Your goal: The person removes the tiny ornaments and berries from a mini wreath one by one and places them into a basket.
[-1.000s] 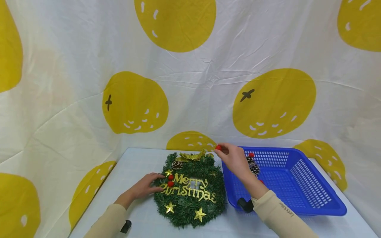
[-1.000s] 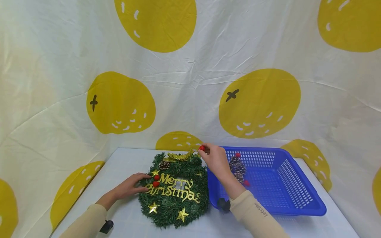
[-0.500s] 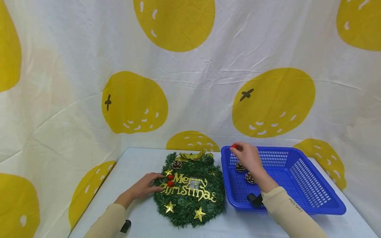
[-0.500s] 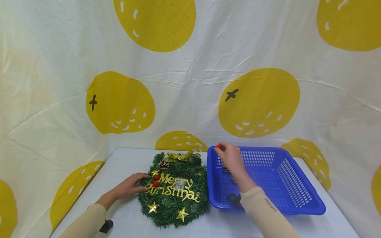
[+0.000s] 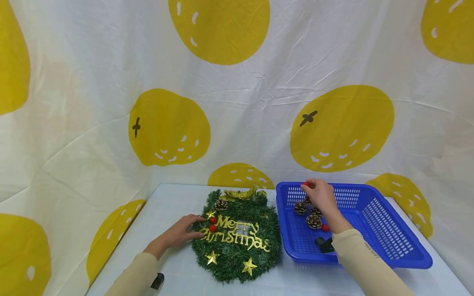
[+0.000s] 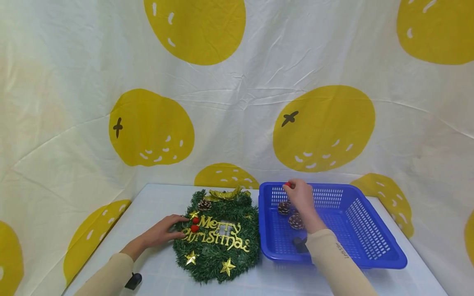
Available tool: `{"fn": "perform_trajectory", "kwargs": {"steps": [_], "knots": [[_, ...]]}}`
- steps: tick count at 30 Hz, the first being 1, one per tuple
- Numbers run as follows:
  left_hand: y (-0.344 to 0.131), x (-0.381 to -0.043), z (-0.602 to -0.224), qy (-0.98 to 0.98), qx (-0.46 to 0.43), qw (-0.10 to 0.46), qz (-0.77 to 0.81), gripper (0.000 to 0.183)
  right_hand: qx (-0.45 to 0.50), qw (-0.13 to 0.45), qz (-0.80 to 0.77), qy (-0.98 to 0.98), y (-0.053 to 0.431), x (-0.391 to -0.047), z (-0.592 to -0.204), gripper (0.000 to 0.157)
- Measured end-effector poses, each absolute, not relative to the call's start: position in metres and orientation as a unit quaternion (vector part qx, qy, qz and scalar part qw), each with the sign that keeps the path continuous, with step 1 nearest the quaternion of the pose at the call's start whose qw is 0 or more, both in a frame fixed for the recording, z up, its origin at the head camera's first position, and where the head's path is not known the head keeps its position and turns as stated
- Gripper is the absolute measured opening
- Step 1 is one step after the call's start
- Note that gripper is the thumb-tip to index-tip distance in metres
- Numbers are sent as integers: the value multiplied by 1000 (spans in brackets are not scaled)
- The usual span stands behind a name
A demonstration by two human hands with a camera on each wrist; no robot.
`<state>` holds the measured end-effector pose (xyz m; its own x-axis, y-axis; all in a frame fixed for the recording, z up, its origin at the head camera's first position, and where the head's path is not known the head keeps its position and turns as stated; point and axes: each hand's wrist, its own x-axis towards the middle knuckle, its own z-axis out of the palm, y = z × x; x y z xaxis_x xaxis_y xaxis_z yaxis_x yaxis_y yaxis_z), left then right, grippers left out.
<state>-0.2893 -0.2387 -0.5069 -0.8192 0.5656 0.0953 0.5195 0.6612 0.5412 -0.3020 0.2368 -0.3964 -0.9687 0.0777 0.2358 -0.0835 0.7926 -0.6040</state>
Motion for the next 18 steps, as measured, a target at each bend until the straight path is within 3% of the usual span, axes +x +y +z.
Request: {"fn": "perform_trajectory", "kwargs": {"steps": [6,18], "knots": [[-239,-291,-507,910,299,43,284,54,-11,140,307,-941,248,-308,-410,28],[-240,-292,-509,911,298,42,282,55,-24,133,305,-943,251,-308,-417,38]]}}
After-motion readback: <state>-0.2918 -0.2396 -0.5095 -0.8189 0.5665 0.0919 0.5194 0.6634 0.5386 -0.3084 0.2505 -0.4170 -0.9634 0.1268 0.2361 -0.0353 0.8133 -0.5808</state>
